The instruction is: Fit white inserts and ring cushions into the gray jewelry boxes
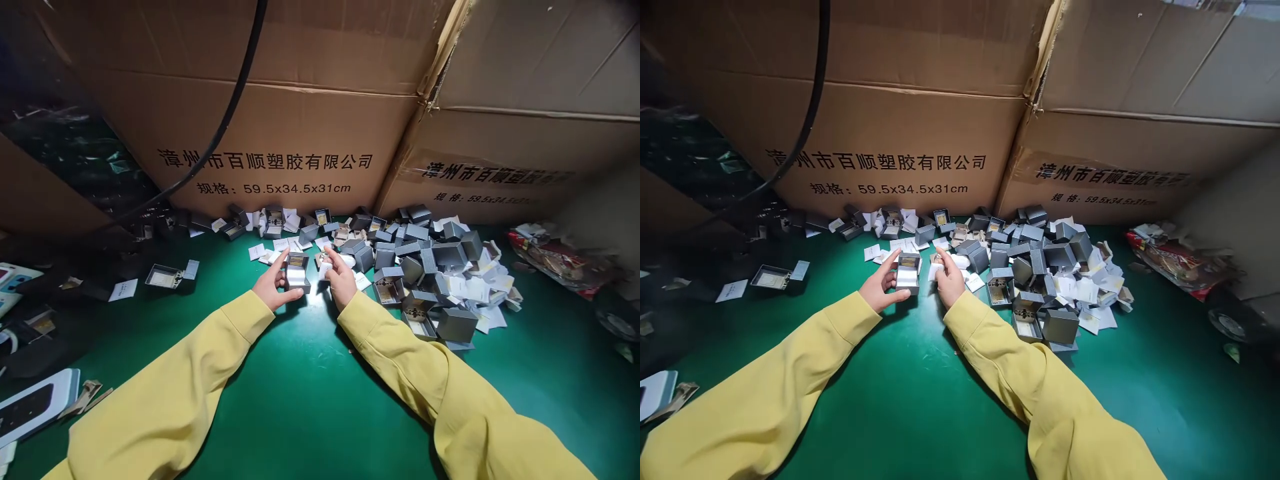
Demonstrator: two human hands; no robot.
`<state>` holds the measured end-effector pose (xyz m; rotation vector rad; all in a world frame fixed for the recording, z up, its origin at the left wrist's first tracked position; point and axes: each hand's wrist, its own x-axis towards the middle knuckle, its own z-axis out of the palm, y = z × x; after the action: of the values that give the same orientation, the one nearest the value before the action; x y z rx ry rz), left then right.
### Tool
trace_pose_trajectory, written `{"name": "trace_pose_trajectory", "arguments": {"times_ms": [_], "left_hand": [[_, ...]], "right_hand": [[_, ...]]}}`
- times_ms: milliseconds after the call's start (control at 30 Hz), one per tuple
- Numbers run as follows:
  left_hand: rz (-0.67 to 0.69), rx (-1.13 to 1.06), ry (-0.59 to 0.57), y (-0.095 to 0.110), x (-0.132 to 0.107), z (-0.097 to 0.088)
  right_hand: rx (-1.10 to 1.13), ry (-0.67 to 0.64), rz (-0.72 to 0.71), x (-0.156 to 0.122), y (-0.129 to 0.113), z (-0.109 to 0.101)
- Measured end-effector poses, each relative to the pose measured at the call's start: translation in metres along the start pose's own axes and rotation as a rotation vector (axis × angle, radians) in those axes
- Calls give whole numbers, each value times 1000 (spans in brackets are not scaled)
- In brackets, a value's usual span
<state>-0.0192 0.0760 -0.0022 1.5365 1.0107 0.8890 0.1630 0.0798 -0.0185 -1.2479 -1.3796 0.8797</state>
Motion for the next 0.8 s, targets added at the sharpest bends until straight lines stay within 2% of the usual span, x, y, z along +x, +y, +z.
{"name": "trace_pose_trajectory", "arguments": {"times_ms": [133,367,467,700,800], "left_hand": [[-2,-25,-3,-1,0,0],[5,24,13,-1,0,1],[-2,41,2,-1,0,1],[18,80,-18,3,-2,3],[20,116,-16,5,-2,4]], "right_hand": [[367,11,101,-1,-2,2],[478,70,219,-4,-11,2],[398,86,154,-4,-12,1],[0,173,-131,-6,-17,-4],[-115,125,-203,-9,-21,-3]]}}
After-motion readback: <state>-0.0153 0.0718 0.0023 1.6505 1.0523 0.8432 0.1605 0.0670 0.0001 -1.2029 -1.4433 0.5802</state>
